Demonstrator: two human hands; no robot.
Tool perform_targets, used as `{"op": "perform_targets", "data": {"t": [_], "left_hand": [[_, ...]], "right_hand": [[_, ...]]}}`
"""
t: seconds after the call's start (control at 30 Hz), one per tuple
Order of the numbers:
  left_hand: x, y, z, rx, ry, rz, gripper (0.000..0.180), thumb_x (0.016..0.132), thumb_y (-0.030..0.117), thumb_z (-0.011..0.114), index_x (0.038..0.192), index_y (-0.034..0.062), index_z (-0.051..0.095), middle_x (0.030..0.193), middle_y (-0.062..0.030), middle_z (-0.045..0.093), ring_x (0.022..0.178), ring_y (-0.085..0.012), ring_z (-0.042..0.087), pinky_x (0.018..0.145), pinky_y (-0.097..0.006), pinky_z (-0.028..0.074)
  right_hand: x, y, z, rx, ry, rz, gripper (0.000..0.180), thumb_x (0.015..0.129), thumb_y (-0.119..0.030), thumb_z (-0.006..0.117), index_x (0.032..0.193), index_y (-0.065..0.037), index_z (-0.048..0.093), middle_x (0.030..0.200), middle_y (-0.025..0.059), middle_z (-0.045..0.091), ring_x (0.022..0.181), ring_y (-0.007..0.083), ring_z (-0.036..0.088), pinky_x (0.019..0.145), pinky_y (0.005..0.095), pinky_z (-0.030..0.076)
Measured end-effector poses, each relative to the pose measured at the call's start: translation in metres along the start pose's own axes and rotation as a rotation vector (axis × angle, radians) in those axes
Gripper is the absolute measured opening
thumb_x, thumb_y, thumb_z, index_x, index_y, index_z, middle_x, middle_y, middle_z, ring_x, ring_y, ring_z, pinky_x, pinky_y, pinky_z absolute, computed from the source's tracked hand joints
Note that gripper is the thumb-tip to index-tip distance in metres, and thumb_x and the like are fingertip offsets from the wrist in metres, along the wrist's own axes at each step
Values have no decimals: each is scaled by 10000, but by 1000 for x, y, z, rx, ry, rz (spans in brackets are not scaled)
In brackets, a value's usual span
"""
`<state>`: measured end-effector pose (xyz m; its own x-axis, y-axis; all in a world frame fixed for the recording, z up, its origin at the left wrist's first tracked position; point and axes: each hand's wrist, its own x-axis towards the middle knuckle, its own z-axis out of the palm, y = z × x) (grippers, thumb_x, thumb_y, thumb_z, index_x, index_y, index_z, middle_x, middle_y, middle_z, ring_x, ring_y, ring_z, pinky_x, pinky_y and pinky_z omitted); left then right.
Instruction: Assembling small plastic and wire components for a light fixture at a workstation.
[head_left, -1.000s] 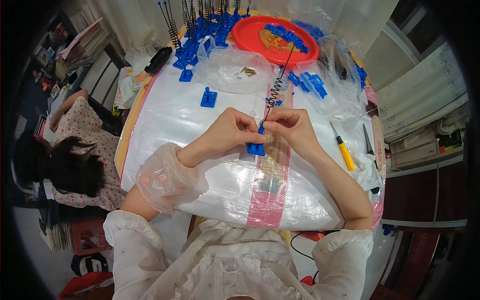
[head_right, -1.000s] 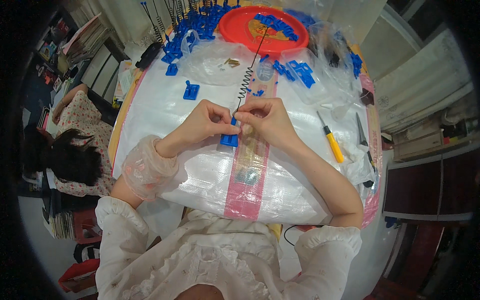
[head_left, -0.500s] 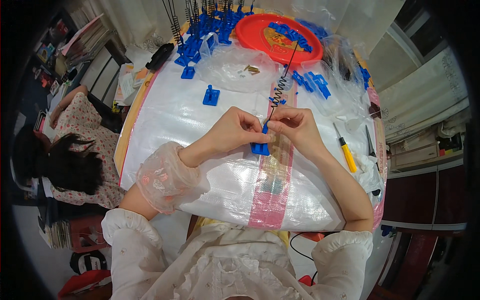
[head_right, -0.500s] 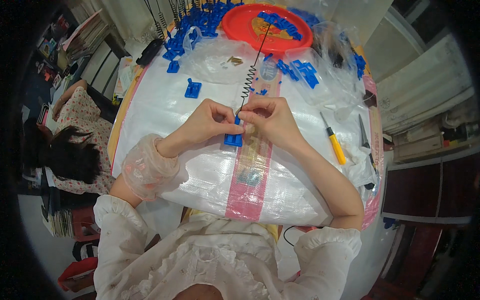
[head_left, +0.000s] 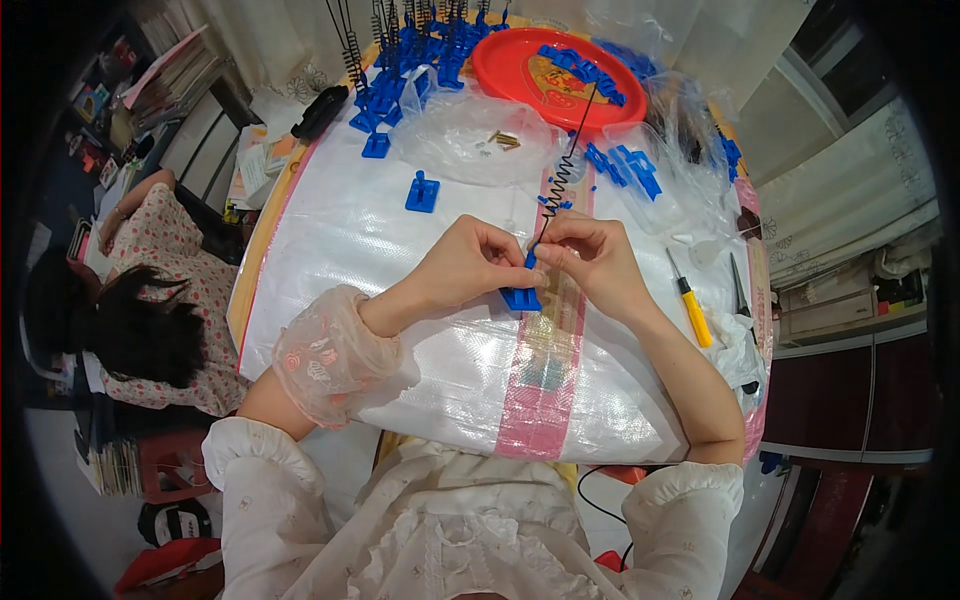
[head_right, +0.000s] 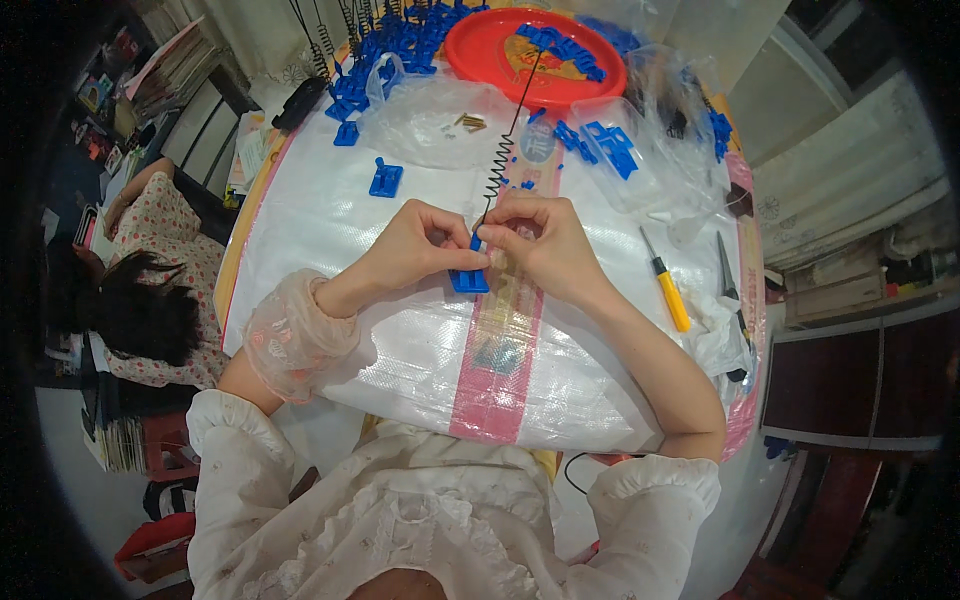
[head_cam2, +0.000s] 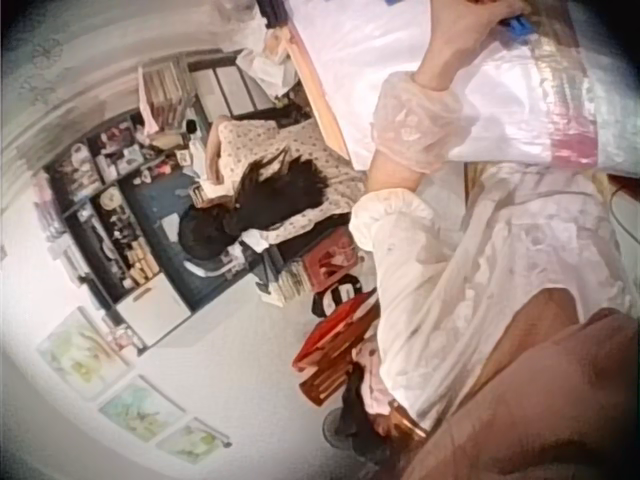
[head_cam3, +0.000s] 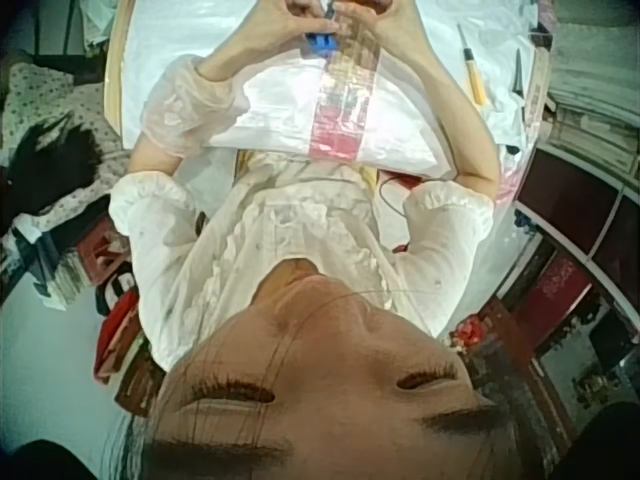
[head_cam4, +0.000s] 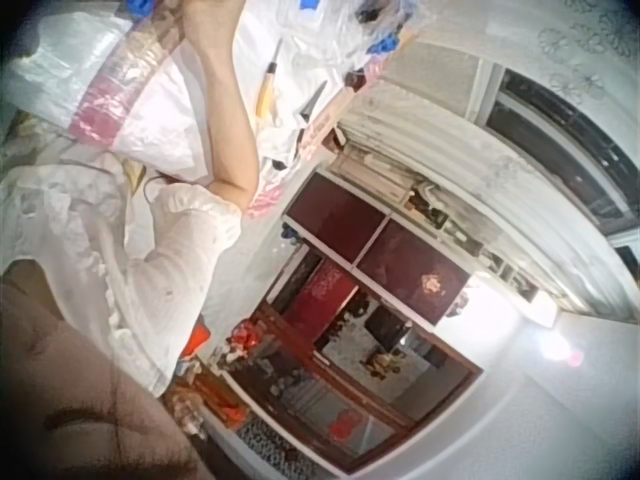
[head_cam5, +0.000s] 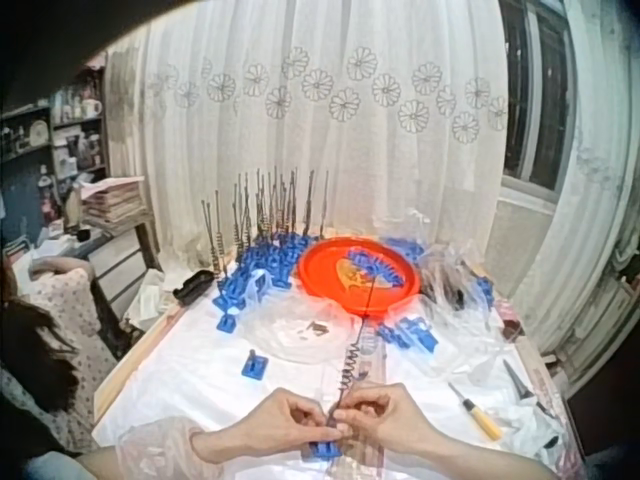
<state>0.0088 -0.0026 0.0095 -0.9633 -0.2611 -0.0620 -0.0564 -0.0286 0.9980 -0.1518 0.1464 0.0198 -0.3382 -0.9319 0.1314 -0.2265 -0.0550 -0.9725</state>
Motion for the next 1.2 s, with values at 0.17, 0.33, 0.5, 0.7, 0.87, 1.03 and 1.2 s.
{"op": "perform_targets", "data": {"t": [0.17, 0.33, 0.5, 0.7, 0.87, 1.03, 1.2], "left_hand": [[0, -1, 0, -9, 21, 31, 177, 788, 102, 863, 739, -9, 733, 674, -13, 682, 610, -33, 589, 560, -196, 435], [1, -1, 1, -20, 28, 24, 181, 781, 91, 864, 726, -8, 723, 668, -16, 679, 605, -34, 589, 557, -198, 438], [2, -6, -1, -7, 42, 30, 176, 781, 96, 863, 731, -5, 729, 663, -10, 671, 607, -29, 579, 558, -197, 430], [2, -4, -1, 18, 47, 32, 170, 784, 104, 862, 742, -5, 737, 661, -2, 666, 605, -25, 555, 555, -200, 412], [2, -2, 0, -6, 52, 28, 172, 781, 107, 864, 738, -4, 738, 655, 5, 659, 593, -23, 535, 546, -201, 394], [3, -3, -2, 38, 54, 37, 182, 781, 114, 868, 729, -2, 737, 648, 7, 654, 593, -23, 533, 548, -204, 392], [3, -4, -1, 23, 72, 23, 200, 775, 132, 877, 720, 4, 734, 639, 13, 643, 590, -22, 522, 545, -208, 385]], "right_hand": [[0, -5, -1, -61, -37, 20, 96, 888, -11, 747, 923, 57, 689, 914, 37, 621, 881, 109, 591, 834, 273, 483], [-1, -3, -1, -55, -28, 15, 96, 891, -12, 745, 931, 61, 696, 915, 42, 626, 869, 111, 594, 826, 276, 491], [0, 1, 5, 10, 27, -18, 109, 881, -3, 738, 951, 77, 714, 902, 62, 658, 834, 112, 611, 776, 268, 490], [-1, 0, 6, -5, 49, -11, 118, 878, 0, 734, 958, 86, 721, 893, 69, 670, 820, 108, 620, 756, 259, 492], [-1, -1, 8, 24, 50, 3, 81, 892, 13, 725, 938, 77, 707, 896, 47, 648, 829, 105, 603, 772, 257, 493], [0, 2, 8, 45, 48, -2, 105, 880, 19, 728, 962, 85, 722, 896, 66, 669, 826, 106, 628, 766, 255, 509], [0, 0, 10, 33, 63, 22, 105, 879, 19, 729, 959, 87, 724, 900, 71, 670, 837, 112, 642, 782, 258, 526]]}}
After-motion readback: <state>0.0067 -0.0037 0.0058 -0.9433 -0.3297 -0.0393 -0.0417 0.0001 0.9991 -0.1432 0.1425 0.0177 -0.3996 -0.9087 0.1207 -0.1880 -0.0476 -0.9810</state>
